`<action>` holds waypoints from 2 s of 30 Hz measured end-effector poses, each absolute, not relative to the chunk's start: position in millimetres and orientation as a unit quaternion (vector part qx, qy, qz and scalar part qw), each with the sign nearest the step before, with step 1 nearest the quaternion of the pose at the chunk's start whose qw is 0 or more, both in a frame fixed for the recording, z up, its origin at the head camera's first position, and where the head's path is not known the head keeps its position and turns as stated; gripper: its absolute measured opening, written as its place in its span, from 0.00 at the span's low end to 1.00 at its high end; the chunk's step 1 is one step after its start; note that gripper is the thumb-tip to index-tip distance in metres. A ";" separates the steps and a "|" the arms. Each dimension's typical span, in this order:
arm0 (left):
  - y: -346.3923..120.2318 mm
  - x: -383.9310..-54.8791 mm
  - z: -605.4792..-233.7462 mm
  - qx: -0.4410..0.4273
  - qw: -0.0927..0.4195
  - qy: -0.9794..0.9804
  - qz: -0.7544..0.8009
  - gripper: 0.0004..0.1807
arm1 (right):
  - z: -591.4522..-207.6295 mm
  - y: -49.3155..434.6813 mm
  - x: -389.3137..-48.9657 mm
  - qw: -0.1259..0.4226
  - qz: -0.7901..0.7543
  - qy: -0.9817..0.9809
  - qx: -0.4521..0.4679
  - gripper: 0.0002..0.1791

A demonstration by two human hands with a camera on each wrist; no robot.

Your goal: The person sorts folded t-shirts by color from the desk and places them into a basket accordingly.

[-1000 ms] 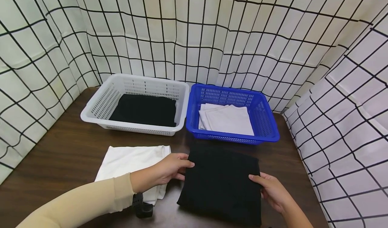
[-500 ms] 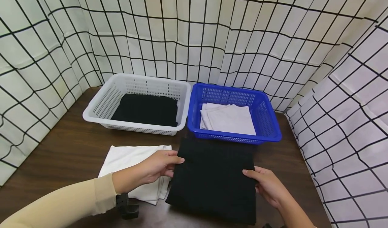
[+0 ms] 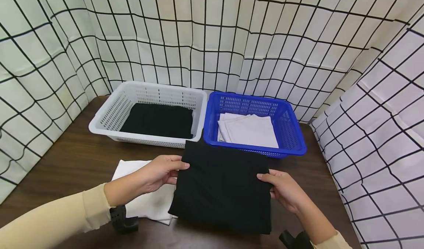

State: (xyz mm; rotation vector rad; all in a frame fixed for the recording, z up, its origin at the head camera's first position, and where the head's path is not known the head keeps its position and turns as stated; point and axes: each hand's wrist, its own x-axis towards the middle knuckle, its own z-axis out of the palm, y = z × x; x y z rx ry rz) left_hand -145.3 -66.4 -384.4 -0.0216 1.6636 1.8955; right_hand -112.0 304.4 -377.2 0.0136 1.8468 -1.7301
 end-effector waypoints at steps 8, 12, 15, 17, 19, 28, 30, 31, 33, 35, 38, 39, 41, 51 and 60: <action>-80.1 -156.0 -376.6 -0.015 0.291 0.630 0.720 0.23 | -370.6 290.1 -129.8 0.304 -0.655 0.691 -0.025 0.10; -84.3 -161.2 -374.2 -0.014 0.288 0.625 0.726 0.22 | -368.2 284.1 -137.7 0.297 -0.657 0.693 -0.026 0.10; -87.3 -165.1 -372.7 -0.015 0.284 0.621 0.730 0.22 | -367.1 280.4 -143.1 0.294 -0.659 0.692 -0.025 0.11; -89.4 -167.6 -371.6 -0.013 0.281 0.620 0.733 0.22 | -366.8 278.3 -146.4 0.294 -0.660 0.691 -0.029 0.11; -92.0 -170.1 -370.5 -0.013 0.278 0.619 0.734 0.22 | -366.2 275.6 -149.1 0.293 -0.662 0.689 -0.029 0.11; -103.3 -181.0 -366.9 -0.024 0.273 0.615 0.740 0.16 | -361.0 262.7 -160.3 0.284 -0.658 0.697 -0.017 0.14; -105.6 -183.4 -366.6 -0.026 0.271 0.614 0.741 0.15 | -359.5 260.6 -163.5 0.284 -0.656 0.699 -0.015 0.15; -106.8 -184.6 -366.3 -0.027 0.269 0.614 0.741 0.15 | -358.7 259.3 -165.3 0.284 -0.655 0.700 -0.014 0.15; -109.0 -187.1 -365.2 -0.027 0.266 0.616 0.741 0.15 | -357.4 256.6 -169.2 0.283 -0.656 0.700 -0.009 0.15; -111.0 -189.9 -363.7 -0.025 0.265 0.617 0.740 0.16 | -356.5 253.7 -173.7 0.281 -0.657 0.700 -0.003 0.15; -114.0 -194.3 -360.7 -0.027 0.262 0.620 0.739 0.16 | -354.8 248.6 -179.4 0.277 -0.661 0.698 0.008 0.14; -115.2 -195.8 -359.9 -0.029 0.261 0.622 0.737 0.15 | -354.4 246.8 -181.3 0.276 -0.661 0.697 0.010 0.13; -117.6 -199.0 -358.3 -0.035 0.257 0.625 0.736 0.15 | -353.1 242.9 -184.7 0.275 -0.661 0.698 0.008 0.14; -130.4 -213.0 -353.7 -0.051 0.238 0.637 0.732 0.07 | -344.5 226.8 -201.8 0.273 -0.657 0.702 -0.004 0.16; -141.4 -222.9 -351.8 -0.045 0.234 0.635 0.735 0.06 | -344.0 216.2 -216.2 0.282 -0.668 0.688 -0.003 0.18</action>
